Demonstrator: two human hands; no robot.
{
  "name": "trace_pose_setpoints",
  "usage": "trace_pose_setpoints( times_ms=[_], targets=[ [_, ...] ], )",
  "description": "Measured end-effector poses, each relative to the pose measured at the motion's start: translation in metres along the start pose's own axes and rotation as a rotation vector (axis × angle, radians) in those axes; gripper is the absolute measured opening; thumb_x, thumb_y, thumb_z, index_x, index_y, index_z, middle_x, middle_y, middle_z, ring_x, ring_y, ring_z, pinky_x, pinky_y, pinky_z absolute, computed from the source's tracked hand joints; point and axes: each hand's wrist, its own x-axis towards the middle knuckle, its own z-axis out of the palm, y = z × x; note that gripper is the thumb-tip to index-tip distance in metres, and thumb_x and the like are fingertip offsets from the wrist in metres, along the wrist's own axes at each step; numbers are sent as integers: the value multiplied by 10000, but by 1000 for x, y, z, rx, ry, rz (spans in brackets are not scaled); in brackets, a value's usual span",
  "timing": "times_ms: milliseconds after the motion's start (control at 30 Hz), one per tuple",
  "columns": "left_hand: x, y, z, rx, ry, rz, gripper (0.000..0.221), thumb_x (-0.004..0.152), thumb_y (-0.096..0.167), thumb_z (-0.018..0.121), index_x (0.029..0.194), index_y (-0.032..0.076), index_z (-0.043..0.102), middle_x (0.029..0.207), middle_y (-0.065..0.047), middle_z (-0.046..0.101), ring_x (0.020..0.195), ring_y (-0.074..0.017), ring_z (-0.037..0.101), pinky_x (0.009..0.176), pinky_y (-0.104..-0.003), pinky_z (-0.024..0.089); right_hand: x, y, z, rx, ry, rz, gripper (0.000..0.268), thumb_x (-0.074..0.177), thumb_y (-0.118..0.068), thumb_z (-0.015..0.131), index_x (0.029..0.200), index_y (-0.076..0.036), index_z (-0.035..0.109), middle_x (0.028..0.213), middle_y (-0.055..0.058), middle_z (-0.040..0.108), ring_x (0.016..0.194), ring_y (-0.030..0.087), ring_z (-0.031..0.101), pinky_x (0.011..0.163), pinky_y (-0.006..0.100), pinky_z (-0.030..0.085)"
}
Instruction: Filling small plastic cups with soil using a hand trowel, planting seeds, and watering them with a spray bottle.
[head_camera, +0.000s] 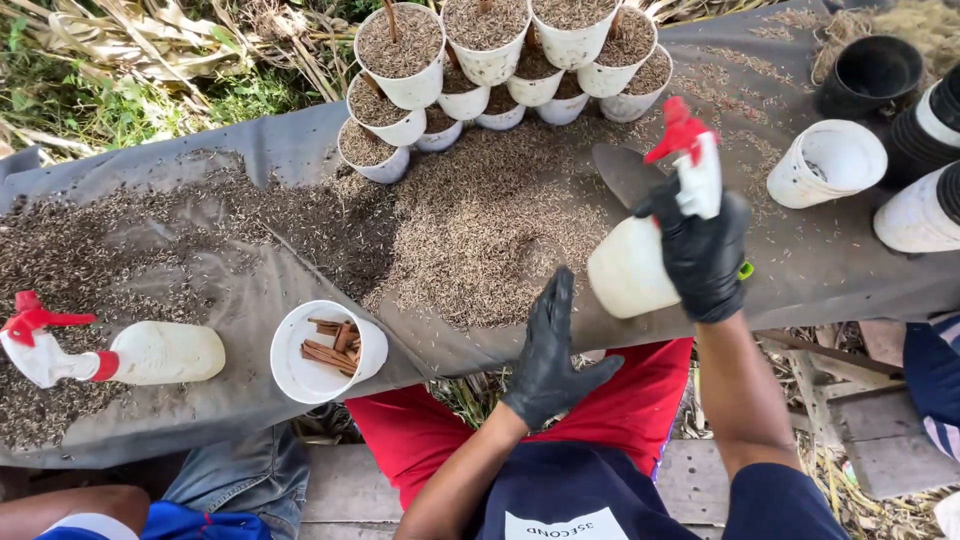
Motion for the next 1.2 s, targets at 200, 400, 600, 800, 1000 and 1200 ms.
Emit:
trace_pose_setpoints(
  times_ms=[200,400,600,800,1000,1200],
  targets=[
    [19,-30,32,44,100,56,1243,722,539,824,1606,-48,176,1544,-378,348,1409,-560,372,1167,-642,294,-13,-48,8,-2,-11,63,166,1028,-193,775,899,-100,727,708,35,722,685,241,725,687,252,524],
    [27,-45,43,-42,115,18,1268,640,506,884,1592,-29,240,1502,-323,446,1394,-508,434,1183,-613,335,-29,-27,13,50,5,-53,148,933,-58,837,1021,7,736,825,153,748,746,334,731,678,337,567],
    [27,-56,55,24,195,47,1350,584,604,890,1589,1,221,1542,-219,443,1408,-406,472,1180,-518,357,-10,22,-74,-75,7,1,459,951,-110,818,1316,65,600,1237,238,660,1091,355,643,934,458,532],
    [27,-65,61,122,230,78,1304,600,609,883,1572,15,249,1607,-224,385,1445,-423,461,1172,-528,371,-14,211,-155,-1025,-50,68,481,883,-291,936,1267,-44,785,1148,208,705,972,397,709,798,490,550],
    [31,-61,59,62,212,48,1291,598,575,887,1569,4,255,1600,-224,391,1466,-413,437,1199,-530,353,-27,180,-107,-968,-122,18,275,1005,-327,824,1156,-99,853,1015,174,796,870,361,758,757,434,585],
    [30,-57,55,-8,208,65,1244,635,533,883,1564,-2,252,1560,-232,424,1434,-431,466,1179,-553,398,-44,161,-87,-991,-168,13,267,958,-323,822,1163,-152,820,1004,158,774,782,383,723,638,468,555]
  ],
)
